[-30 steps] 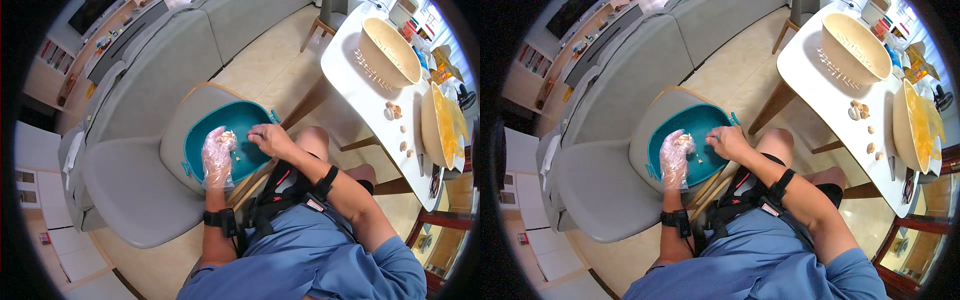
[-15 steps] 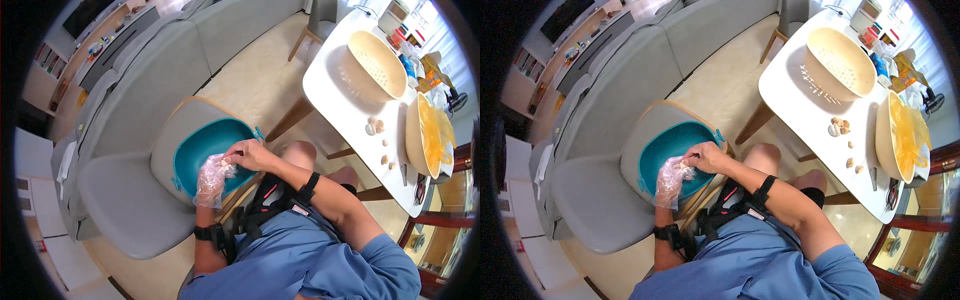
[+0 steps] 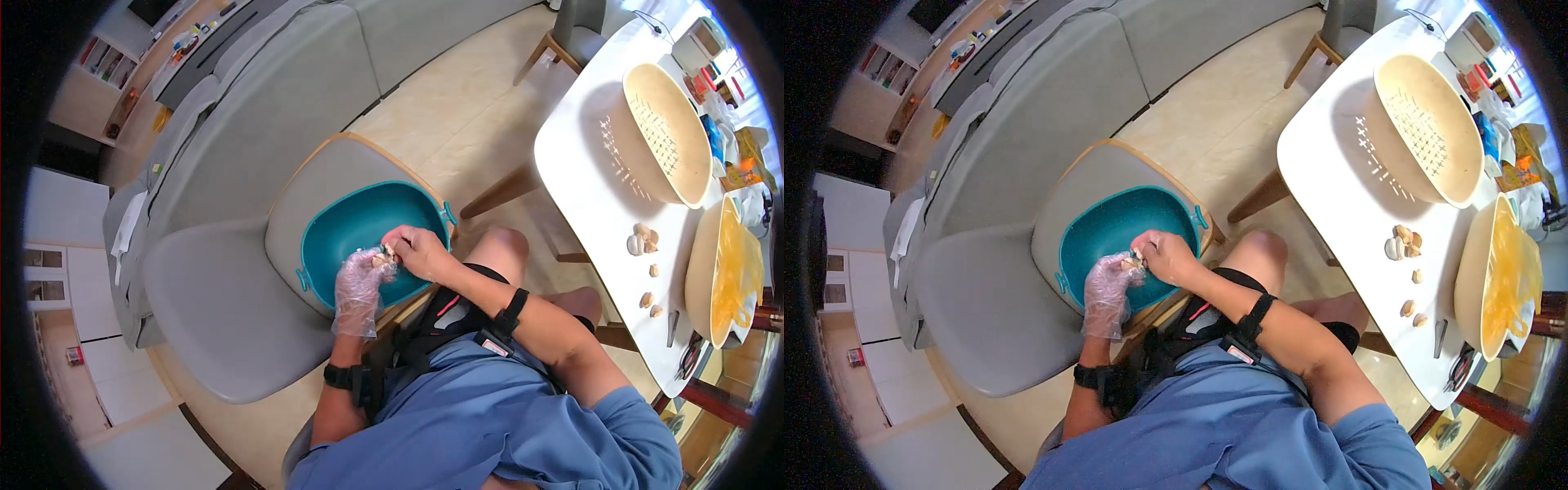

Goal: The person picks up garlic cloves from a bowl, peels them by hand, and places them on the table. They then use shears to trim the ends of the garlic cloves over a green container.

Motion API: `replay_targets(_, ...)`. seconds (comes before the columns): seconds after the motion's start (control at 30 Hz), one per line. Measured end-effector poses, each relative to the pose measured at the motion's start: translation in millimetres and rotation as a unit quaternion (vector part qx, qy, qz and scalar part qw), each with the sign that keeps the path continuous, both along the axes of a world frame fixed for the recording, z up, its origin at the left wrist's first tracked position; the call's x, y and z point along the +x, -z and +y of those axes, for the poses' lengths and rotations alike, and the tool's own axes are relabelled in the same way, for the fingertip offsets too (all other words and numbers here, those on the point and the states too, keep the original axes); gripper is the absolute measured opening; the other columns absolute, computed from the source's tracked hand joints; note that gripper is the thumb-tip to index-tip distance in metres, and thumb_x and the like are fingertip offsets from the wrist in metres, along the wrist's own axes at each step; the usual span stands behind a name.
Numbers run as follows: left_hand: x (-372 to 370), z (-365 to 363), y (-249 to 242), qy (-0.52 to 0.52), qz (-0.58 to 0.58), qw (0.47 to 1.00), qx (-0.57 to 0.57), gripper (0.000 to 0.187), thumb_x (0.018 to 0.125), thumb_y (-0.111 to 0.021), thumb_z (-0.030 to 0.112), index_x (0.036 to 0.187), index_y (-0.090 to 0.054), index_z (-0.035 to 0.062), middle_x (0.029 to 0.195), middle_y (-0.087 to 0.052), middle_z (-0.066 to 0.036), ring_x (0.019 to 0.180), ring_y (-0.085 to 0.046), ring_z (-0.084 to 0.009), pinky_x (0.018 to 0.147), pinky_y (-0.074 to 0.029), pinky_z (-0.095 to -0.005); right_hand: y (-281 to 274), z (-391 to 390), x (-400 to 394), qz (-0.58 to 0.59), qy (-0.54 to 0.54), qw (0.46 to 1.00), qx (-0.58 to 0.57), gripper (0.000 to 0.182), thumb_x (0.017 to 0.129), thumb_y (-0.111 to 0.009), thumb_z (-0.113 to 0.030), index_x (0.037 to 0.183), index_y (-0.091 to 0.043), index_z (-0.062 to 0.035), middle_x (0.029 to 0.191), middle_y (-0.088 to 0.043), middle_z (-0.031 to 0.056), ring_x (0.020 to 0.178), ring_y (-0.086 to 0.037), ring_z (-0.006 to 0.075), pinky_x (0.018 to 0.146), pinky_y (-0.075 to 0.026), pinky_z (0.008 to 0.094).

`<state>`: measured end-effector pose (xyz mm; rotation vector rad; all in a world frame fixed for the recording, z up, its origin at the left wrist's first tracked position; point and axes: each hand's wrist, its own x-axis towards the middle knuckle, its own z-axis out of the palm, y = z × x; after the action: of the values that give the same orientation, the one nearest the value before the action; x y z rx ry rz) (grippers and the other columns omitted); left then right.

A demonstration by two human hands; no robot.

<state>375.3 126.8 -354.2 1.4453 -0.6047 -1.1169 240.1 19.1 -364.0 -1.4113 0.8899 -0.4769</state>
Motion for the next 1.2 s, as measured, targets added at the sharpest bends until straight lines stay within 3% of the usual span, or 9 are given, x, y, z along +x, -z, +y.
replay_targets(0.13, 2, 3, -4, 0.015, -0.073, 0.995, 0.060, 0.029, 0.090, -0.074, 0.000, 0.118, -0.067, -0.0044, 0.100, -0.074, -0.011, 0.081, -0.070, -0.0164, 0.072, -0.060, -0.0307, -9, 11, -2, 0.017, -0.042, 0.986, -0.163, 0.027, 0.098, -0.061, -0.025, 0.101, -0.075, -0.0019, 0.098, -0.074, 0.0229, 0.093, -0.071, 0.0407, 0.084, -0.056, 0.0455)
replay_targets(0.33, -2, 6, -12, 0.065, -0.137, 0.983, 0.099, 0.026, 0.095, -0.072, 0.006, 0.119, -0.069, -0.0050, 0.097, -0.074, -0.007, 0.076, -0.068, -0.0129, 0.070, -0.058, -0.0290, -12, 11, -12, 0.020, -0.056, 0.990, -0.126, 0.023, 0.096, -0.070, -0.024, 0.095, -0.078, -0.0023, 0.090, -0.076, 0.0198, 0.081, -0.075, 0.0312, 0.072, -0.057, 0.0385)
replay_targets(0.43, -7, 4, -15, 0.071, -0.121, 0.983, 0.116, 0.026, 0.093, -0.075, 0.005, 0.116, -0.069, -0.0050, 0.096, -0.074, -0.008, 0.076, -0.068, -0.0134, 0.070, -0.058, -0.0292, -1, 9, -11, 0.028, -0.057, 0.995, -0.070, 0.024, 0.096, -0.069, -0.024, 0.096, -0.078, -0.0017, 0.083, -0.075, 0.0154, 0.075, -0.073, 0.0236, 0.069, -0.056, 0.0359)
replay_targets(0.5, -6, 7, -4, 0.037, -0.058, 0.995, 0.066, 0.028, 0.090, -0.078, 0.004, 0.114, -0.067, -0.0045, 0.097, -0.074, -0.010, 0.078, -0.070, -0.0154, 0.070, -0.059, -0.0304, 2, 8, -8, 0.004, -0.037, 0.993, 0.110, 0.026, 0.097, -0.069, -0.024, 0.095, -0.077, -0.0002, 0.078, -0.073, 0.0102, 0.070, -0.068, 0.0164, 0.067, -0.054, 0.0335)
replay_targets(0.6, -4, 10, 6, 0.029, -0.021, 0.998, 0.042, 0.022, 0.095, -0.072, 0.002, 0.115, -0.064, -0.0050, 0.099, -0.073, -0.013, 0.083, -0.071, -0.0172, 0.072, -0.061, -0.0310, -2, 11, -7, 0.028, -0.028, 0.996, 0.078, 0.027, 0.097, -0.068, -0.024, 0.095, -0.076, 0.0017, 0.076, -0.070, 0.0077, 0.069, -0.064, 0.0141, 0.066, -0.053, 0.0324)
replay_targets(0.97, -6, 13, 12, -0.003, 0.062, 0.998, 0.021, 0.033, 0.088, -0.074, -0.007, 0.118, -0.060, -0.0038, 0.102, -0.068, -0.012, 0.085, -0.070, -0.0185, 0.072, -0.062, -0.0317, -2, 17, -5, 0.040, -0.040, 0.998, -0.014, 0.028, 0.102, -0.056, -0.019, 0.105, -0.075, 0.0011, 0.092, -0.075, 0.0199, 0.086, -0.073, 0.0246, 0.082, -0.056, 0.0378)
replay_targets(1.07, 0, 11, 9, 0.017, 0.027, 0.998, 0.052, 0.034, 0.089, -0.074, -0.007, 0.119, -0.059, -0.0042, 0.102, -0.068, -0.012, 0.083, -0.070, -0.0186, 0.071, -0.061, -0.0314, -12, 16, -8, 0.057, -0.071, 0.996, 0.025, 0.027, 0.102, -0.059, -0.020, 0.108, -0.076, 0.0004, 0.092, -0.076, 0.0167, 0.085, -0.072, 0.0224, 0.081, -0.056, 0.0366)
replay_targets(1.13, 1, 10, 7, 0.017, 0.006, 0.997, 0.080, 0.033, 0.089, -0.077, 0.000, 0.118, -0.061, -0.0039, 0.099, -0.070, -0.010, 0.079, -0.069, -0.0166, 0.069, -0.059, -0.0302, 1, 19, -10, 0.021, -0.082, 0.994, 0.068, 0.028, 0.105, -0.062, -0.024, 0.110, -0.075, 0.0004, 0.085, -0.070, 0.0026, 0.075, -0.061, 0.0094, 0.069, -0.052, 0.0276)
replay_targets(1.2, 0, 8, 2, 0.016, 0.013, 0.995, 0.094, 0.032, 0.091, -0.077, 0.004, 0.118, -0.061, -0.0039, 0.096, -0.069, -0.009, 0.078, -0.068, -0.0162, 0.069, -0.059, -0.0301, 9, 14, -14, 0.000, -0.073, 0.993, 0.092, 0.027, 0.103, -0.066, -0.026, 0.108, -0.076, -0.0015, 0.083, -0.068, 0.0007, 0.073, -0.059, 0.0086, 0.066, -0.050, 0.0262)
